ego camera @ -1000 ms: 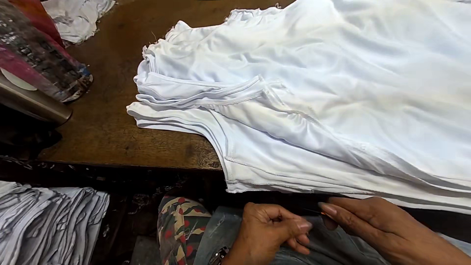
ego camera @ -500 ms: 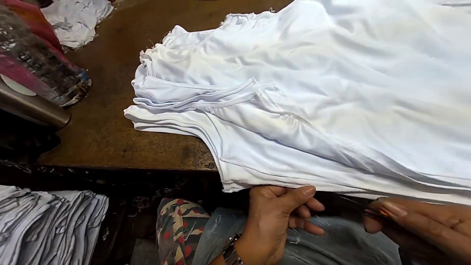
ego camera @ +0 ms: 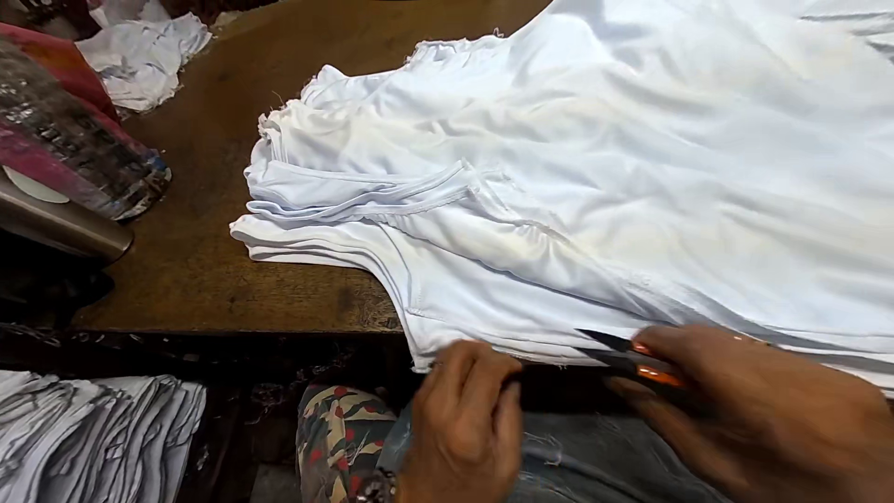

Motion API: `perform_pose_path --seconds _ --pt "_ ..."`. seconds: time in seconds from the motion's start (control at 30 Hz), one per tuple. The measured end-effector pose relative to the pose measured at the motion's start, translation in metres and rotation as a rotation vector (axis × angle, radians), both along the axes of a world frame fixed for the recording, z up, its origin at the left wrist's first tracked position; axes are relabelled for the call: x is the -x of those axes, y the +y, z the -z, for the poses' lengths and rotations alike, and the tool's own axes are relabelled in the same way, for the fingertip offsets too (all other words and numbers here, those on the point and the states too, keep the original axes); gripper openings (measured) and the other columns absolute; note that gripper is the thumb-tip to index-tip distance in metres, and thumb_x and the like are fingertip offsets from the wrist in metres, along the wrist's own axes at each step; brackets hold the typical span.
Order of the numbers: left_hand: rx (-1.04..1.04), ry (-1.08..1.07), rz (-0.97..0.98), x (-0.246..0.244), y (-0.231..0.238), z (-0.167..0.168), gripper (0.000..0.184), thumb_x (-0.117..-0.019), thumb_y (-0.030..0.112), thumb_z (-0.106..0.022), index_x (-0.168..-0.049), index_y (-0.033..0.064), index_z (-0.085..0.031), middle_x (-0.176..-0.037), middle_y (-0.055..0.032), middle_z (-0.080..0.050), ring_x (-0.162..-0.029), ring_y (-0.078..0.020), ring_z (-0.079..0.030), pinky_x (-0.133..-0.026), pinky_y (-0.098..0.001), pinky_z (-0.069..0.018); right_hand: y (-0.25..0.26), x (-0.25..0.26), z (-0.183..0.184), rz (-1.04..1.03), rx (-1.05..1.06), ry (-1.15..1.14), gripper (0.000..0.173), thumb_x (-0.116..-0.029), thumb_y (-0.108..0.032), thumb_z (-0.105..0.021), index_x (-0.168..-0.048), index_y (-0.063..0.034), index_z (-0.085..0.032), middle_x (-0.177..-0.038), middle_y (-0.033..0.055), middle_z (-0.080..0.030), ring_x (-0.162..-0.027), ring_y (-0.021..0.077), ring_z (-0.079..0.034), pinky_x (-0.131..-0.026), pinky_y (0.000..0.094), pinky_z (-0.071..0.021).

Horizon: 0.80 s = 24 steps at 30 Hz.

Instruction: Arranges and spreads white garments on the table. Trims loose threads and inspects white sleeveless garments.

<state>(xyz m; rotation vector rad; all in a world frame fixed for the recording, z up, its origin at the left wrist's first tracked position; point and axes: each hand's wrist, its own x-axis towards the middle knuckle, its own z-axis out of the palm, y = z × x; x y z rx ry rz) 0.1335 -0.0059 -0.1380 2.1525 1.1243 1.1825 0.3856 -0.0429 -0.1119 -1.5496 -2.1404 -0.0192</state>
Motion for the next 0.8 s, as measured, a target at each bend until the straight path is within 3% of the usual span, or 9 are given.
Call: perform_pose_path --seconds 0.1,0.23,0.3,0.47,0.53,0.57,0.67,0.73,0.8 --pt "-0.201 0.293 -0.091 0.026 0.022 -0.014 0.034 -0.0904 0.013 -0.072 -0.124 0.0088 -0.070 -0.125 -0.0136 -0.061 -0.109 -0.0233 -0.063 -0.088 -0.0370 -0.0574 0.023 0.002 0.002 -0.042 -0.157 -0.055 0.025 -0.0973 -0.022 -0.050 -0.100 -0.0035 -0.067 -0.081 0.0116 -0.063 -0.063 0.0291 -0.063 -0.047 0.0452 -0.0452" --pt "-0.182 0.342 -0.013 0.055 0.053 -0.036 0.016 -0.0948 0.017 -0.067 -0.106 0.0088 -0.075 -0.113 -0.0077 -0.065 -0.102 -0.0195 -0.063 -0.084 -0.0344 -0.0565 0.043 -0.014 -0.027 0.026 0.190 0.307 0.016 -0.0921 -0.030 -0.058 -0.092 -0.0199 -0.070 -0.064 -0.0103 -0.057 -0.051 0.0020 -0.049 -0.044 0.0240 -0.0388" --pt "-0.158 0.265 0.037 0.060 0.066 -0.042 0.017 -0.0989 0.020 -0.065 -0.102 0.0071 -0.076 -0.107 -0.0051 -0.069 -0.101 -0.0163 -0.065 -0.086 -0.0328 -0.0565 0.050 -0.020 -0.037 0.050 0.341 0.519 0.013 -0.0928 -0.027 -0.064 -0.085 -0.0190 -0.070 -0.056 -0.0055 -0.056 -0.042 0.0060 -0.045 -0.037 0.0237 -0.0338" --pt "-0.206 0.589 0.241 0.061 0.063 -0.033 0.091 -0.0749 0.051 -0.085 -0.149 0.0122 -0.050 -0.156 -0.0156 -0.043 -0.143 -0.0314 -0.042 -0.112 -0.0547 -0.0388 0.050 -0.021 -0.037 0.047 0.308 0.431 0.016 -0.0937 -0.038 -0.064 -0.089 -0.0225 -0.068 -0.058 -0.0089 -0.054 -0.044 0.0041 -0.045 -0.038 0.0225 -0.0349" --pt "-0.278 0.608 0.255 0.061 0.062 -0.021 0.067 -0.0854 0.033 -0.079 -0.145 0.0127 -0.055 -0.156 -0.0167 -0.045 -0.145 -0.0322 -0.042 -0.112 -0.0564 -0.0361 0.046 -0.017 -0.028 0.008 0.126 0.136 0.041 -0.0822 -0.058 -0.067 -0.098 -0.0207 -0.066 -0.067 -0.0112 -0.056 -0.053 0.0046 -0.052 -0.043 0.0271 -0.0413" --pt "-0.306 0.548 0.250 0.063 0.065 -0.019 0.047 -0.0913 0.023 -0.073 -0.136 0.0120 -0.064 -0.148 -0.0163 -0.054 -0.140 -0.0313 -0.049 -0.111 -0.0548 -0.0403 0.043 -0.015 -0.021 -0.043 0.034 0.009 0.054 -0.0778 -0.060 -0.068 -0.102 -0.0125 -0.066 -0.073 -0.0040 -0.059 -0.059 0.0140 -0.058 -0.046 0.0360 -0.0448" --pt "-0.233 0.419 0.292 0.068 0.080 -0.038 0.021 -0.0951 0.014 -0.065 -0.113 0.0076 -0.075 -0.124 -0.0109 -0.068 -0.121 -0.0248 -0.063 -0.104 -0.0456 -0.0507 0.038 -0.013 -0.007 -0.139 -0.105 -0.194 0.041 -0.0821 -0.040 -0.060 -0.102 -0.0036 -0.064 -0.085 0.0100 -0.060 -0.069 0.0306 -0.063 -0.047 0.0457 -0.0464" --pt "-0.143 0.389 0.338 0.072 0.091 -0.056 0.018 -0.0951 0.012 -0.066 -0.109 0.0043 -0.074 -0.113 -0.0079 -0.071 -0.109 -0.0187 -0.067 -0.095 -0.0362 -0.0564 0.042 -0.020 -0.009 -0.134 -0.083 -0.098 0.032 -0.0872 -0.030 -0.052 -0.101 -0.0045 -0.067 -0.085 0.0085 -0.062 -0.069 0.0270 -0.064 -0.049 0.0455 -0.0482" --pt "-0.045 0.369 0.360 0.073 0.099 -0.072 0.013 -0.0954 0.010 -0.067 -0.106 0.0043 -0.072 -0.100 -0.0035 -0.070 -0.092 -0.0104 -0.067 -0.082 -0.0272 -0.0571 0.050 -0.030 -0.017 -0.086 0.057 0.084 0.026 -0.0869 -0.035 -0.056 -0.096 -0.0156 -0.070 -0.076 -0.0055 -0.061 -0.064 0.0102 -0.060 -0.051 0.0345 -0.0475"
